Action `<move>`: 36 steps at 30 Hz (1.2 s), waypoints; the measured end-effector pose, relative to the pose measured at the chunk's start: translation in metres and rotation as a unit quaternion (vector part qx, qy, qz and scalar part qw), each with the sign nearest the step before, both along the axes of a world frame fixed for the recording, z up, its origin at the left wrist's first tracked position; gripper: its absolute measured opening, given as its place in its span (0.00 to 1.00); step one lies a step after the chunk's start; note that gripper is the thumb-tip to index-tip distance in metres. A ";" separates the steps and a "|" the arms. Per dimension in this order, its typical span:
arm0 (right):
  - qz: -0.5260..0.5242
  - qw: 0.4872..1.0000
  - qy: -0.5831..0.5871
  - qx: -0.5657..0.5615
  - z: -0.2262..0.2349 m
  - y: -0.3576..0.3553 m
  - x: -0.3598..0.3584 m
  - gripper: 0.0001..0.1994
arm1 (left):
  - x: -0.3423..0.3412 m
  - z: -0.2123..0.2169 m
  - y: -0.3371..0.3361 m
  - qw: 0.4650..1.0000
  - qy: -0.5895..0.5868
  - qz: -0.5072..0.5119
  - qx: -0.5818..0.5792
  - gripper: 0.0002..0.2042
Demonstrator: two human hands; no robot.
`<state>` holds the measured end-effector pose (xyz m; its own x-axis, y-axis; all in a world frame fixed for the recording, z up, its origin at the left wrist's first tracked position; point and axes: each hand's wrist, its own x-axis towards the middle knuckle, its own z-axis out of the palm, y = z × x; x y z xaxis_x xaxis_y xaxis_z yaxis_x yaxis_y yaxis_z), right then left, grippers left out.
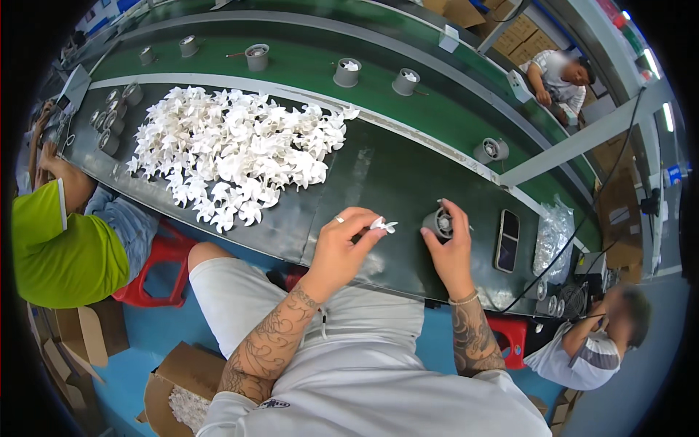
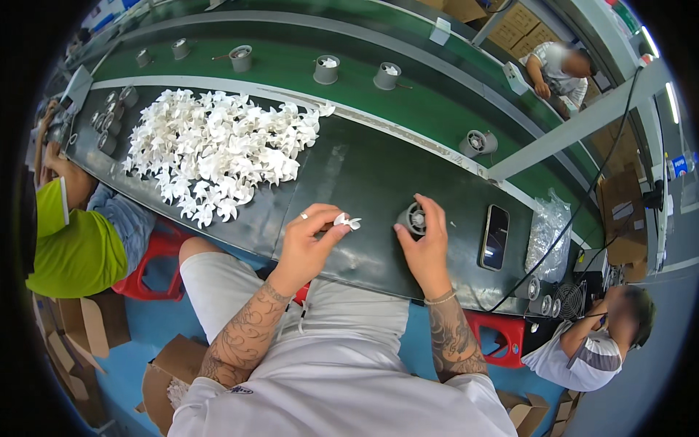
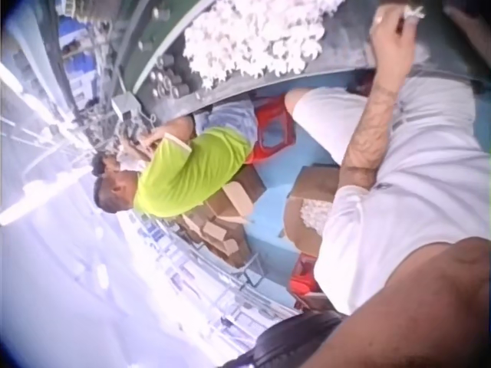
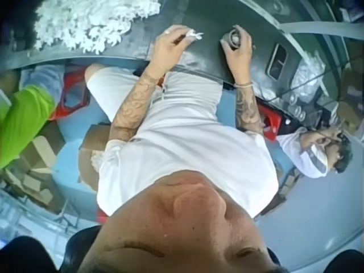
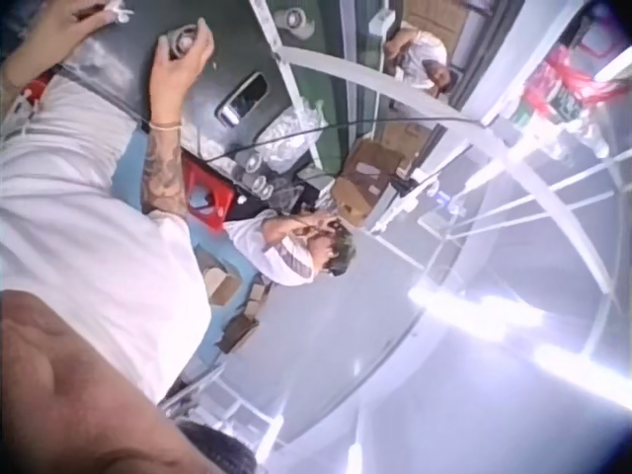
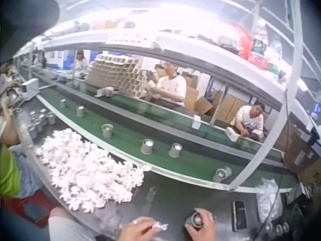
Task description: Stuffing small grey canisters with white material on an assembly line.
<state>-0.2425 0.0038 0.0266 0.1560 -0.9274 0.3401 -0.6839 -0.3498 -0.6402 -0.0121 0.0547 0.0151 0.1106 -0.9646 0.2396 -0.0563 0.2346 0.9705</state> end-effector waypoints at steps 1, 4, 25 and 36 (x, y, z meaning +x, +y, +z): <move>0.013 0.998 -0.048 0.041 -0.002 0.001 0.005 0.29 | 0.001 0.000 0.000 1.000 -0.006 -0.004 -0.002 0.07; 0.028 0.954 -0.249 0.163 -0.004 -0.001 0.019 0.23 | 0.007 0.000 0.001 0.999 0.017 -0.004 0.026 0.07; 0.104 0.822 -0.458 0.323 -0.005 -0.002 0.075 0.27 | 0.003 -0.013 0.007 0.997 -0.041 0.016 -0.056 0.09; 0.123 0.819 -0.454 0.327 -0.004 -0.001 0.076 0.25 | 0.001 -0.007 0.010 0.995 -0.037 0.080 -0.047 0.06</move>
<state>-0.1663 0.0026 0.0223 0.3236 -0.9362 -0.1370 0.2193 0.2151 -0.9517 -0.0108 0.0646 0.0085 0.2388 -0.9089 0.3419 -0.1707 0.3074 0.9362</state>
